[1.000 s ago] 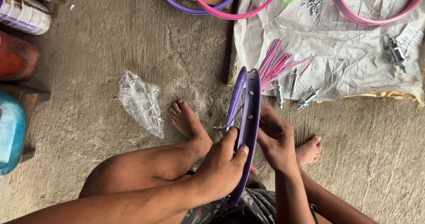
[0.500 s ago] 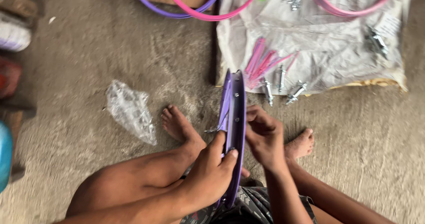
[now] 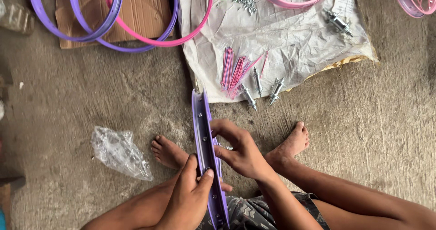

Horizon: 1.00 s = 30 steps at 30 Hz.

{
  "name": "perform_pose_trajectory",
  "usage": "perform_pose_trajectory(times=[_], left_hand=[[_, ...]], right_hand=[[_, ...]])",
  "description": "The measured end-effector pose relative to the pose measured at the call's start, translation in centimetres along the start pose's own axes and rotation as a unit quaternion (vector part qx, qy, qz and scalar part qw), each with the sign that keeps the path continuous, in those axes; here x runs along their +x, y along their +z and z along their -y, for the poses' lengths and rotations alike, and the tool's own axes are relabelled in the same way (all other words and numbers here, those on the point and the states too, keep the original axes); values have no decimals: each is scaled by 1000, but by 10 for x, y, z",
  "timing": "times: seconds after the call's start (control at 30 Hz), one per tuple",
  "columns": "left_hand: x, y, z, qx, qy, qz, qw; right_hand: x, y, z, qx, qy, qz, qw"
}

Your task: The person assembles a bicycle wheel by inserting spokes into the hub and rim, then tightening the nipples by hand. The person works on two purple rims, first completing one wheel and then starting the second.

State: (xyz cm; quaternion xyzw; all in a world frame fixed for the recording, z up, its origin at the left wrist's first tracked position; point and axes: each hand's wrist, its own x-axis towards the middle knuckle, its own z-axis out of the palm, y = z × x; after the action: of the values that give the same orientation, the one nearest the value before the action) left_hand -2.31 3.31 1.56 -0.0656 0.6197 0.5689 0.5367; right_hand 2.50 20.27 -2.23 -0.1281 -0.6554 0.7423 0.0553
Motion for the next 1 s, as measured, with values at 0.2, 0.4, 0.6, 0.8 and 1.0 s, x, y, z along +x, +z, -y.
perform_pose_trajectory(times=[0.2,0.4,0.6,0.8,1.0], left_hand=[[1,6,0,25,-7,1,1000],[2,9,-4,-4,-16,3,1000],[-5,10,-10,21,-10,10,1000],[-14,7,-15,67,22,20,997],[-20,-1,-17,100,36,17,994]], right_hand=[[-1,-1,-1,10,-31,-23,999],[-1,-7,-1,41,19,5,999],[1,-2,-5,-5,-28,-14,999],[1,5,-16,39,-32,16,999],[0,22,-19,64,-74,-17,995]])
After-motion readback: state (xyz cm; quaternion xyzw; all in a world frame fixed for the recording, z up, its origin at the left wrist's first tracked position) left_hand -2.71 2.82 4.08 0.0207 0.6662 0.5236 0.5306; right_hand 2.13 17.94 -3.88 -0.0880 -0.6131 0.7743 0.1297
